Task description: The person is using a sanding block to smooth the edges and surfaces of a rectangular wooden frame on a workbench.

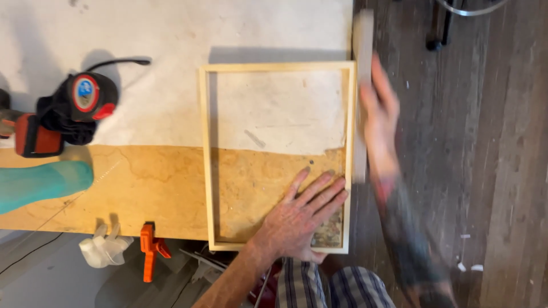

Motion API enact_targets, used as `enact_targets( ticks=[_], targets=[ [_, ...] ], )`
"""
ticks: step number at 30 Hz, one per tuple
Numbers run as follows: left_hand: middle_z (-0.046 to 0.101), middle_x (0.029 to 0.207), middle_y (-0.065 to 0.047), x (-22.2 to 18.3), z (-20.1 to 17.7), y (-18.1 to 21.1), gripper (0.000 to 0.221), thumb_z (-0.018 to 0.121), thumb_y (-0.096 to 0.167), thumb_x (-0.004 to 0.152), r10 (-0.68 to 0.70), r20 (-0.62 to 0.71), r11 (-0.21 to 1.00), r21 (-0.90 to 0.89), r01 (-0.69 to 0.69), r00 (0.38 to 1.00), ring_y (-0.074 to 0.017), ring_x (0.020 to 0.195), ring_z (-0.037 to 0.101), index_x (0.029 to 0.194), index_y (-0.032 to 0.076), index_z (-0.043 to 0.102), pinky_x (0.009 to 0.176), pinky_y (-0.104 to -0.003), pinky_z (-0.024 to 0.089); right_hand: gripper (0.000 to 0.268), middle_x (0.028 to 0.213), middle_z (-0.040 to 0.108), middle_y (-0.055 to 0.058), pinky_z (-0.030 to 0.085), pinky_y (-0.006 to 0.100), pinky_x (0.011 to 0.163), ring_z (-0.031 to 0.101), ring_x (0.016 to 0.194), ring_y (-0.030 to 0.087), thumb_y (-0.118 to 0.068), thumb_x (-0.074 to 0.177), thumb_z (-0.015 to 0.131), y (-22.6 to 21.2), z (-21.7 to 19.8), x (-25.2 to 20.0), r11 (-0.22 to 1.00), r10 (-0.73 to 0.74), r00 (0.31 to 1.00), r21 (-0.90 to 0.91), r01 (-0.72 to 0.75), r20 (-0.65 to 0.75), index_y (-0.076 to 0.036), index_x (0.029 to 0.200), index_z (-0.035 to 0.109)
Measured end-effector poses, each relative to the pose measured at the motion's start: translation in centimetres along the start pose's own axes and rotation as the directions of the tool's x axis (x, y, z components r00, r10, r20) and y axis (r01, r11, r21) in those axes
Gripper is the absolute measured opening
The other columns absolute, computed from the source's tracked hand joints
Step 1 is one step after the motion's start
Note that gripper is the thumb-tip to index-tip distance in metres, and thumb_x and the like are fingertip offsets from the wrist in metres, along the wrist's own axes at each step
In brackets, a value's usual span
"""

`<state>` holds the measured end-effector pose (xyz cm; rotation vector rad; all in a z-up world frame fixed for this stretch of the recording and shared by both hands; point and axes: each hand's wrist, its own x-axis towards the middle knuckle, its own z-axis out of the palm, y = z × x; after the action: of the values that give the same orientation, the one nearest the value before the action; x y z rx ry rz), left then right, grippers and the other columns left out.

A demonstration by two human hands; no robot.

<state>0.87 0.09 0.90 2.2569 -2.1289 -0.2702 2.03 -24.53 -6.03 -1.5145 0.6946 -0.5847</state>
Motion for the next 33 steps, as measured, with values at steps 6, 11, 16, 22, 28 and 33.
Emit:
enact_targets(
  ticks=[6,11,16,22,28,33],
  targets=[
    [0.01,0.172,-0.014,0.3,0.5,-0.2,0.155,0.062,0.108,0.054,0.0,0.015,1.0,-0.015,0.001,1.0,-0.0321,0.161,0.008,0.163,0.01,0.012,0.129,-0.061,-0.003,0.054,0.159,0.045,0.014,0.031,0.035,0.125,0.04,0.149,0.021,-0.026,0.102,0.059,-2.4,-0.3,-3.1,0.999,0.033,0.999,-0.021,-0.032,0.019,-0.005,0.151,0.046],
    [0.009,0.172,-0.014,0.1,0.6,0.1,0.157,0.062,0.11,0.053,0.003,0.017,1.0,-0.026,-0.002,1.0,-0.0322,0.161,0.006,0.164,0.01,0.012,0.128,-0.061,-0.003,0.044,0.157,0.048,0.011,0.042,0.034,0.125,0.046,0.147,0.02,-0.019,0.11,0.061,2.2,0.7,3.8,0.943,-0.202,0.977,0.283,0.174,0.071,-0.008,0.151,0.049],
    [0.011,0.172,-0.013,0.3,-0.2,-0.1,0.156,0.062,0.108,0.052,-0.002,0.0,1.0,-0.014,0.002,1.0,-0.0319,0.16,0.009,0.163,0.01,0.014,0.128,-0.062,-0.002,0.052,0.158,0.047,0.014,0.033,0.034,0.124,0.042,0.148,0.021,-0.023,0.103,0.058,-3.0,-0.8,-5.0,0.998,0.023,0.999,-0.054,-0.022,0.023,-0.005,0.15,0.047],
    [0.009,0.172,-0.013,0.1,0.7,0.2,0.157,0.063,0.108,0.053,0.006,0.011,0.999,-0.037,-0.006,1.0,-0.0317,0.161,0.007,0.164,0.01,0.012,0.128,-0.062,-0.003,0.049,0.158,0.047,0.013,0.033,0.036,0.126,0.041,0.15,0.022,-0.026,0.107,0.06,-0.3,0.4,2.6,0.991,-0.132,0.99,0.022,0.131,0.047,-0.007,0.151,0.048],
    [0.012,0.172,-0.013,0.1,-0.2,-0.1,0.153,0.061,0.109,0.055,-0.005,0.004,1.0,0.015,0.005,1.0,-0.0315,0.161,0.01,0.164,0.011,0.015,0.129,-0.061,-0.001,0.05,0.158,0.045,0.019,0.035,0.038,0.126,0.042,0.149,0.026,-0.011,0.104,0.053,-3.6,-2.4,-12.8,0.997,0.06,0.997,-0.058,-0.057,0.056,0.001,0.151,0.042],
    [0.004,0.173,-0.014,0.2,1.7,0.4,0.155,0.061,0.11,0.057,0.035,0.04,0.998,-0.049,-0.033,0.999,-0.0309,0.161,0.003,0.164,0.01,0.006,0.128,-0.062,-0.004,0.046,0.155,0.05,0.014,0.035,0.034,0.125,0.047,0.146,0.021,-0.018,0.104,0.06,-0.9,0.1,-0.8,1.0,0.003,1.0,-0.018,-0.003,-0.015,-0.005,0.148,0.051]
  ],
)
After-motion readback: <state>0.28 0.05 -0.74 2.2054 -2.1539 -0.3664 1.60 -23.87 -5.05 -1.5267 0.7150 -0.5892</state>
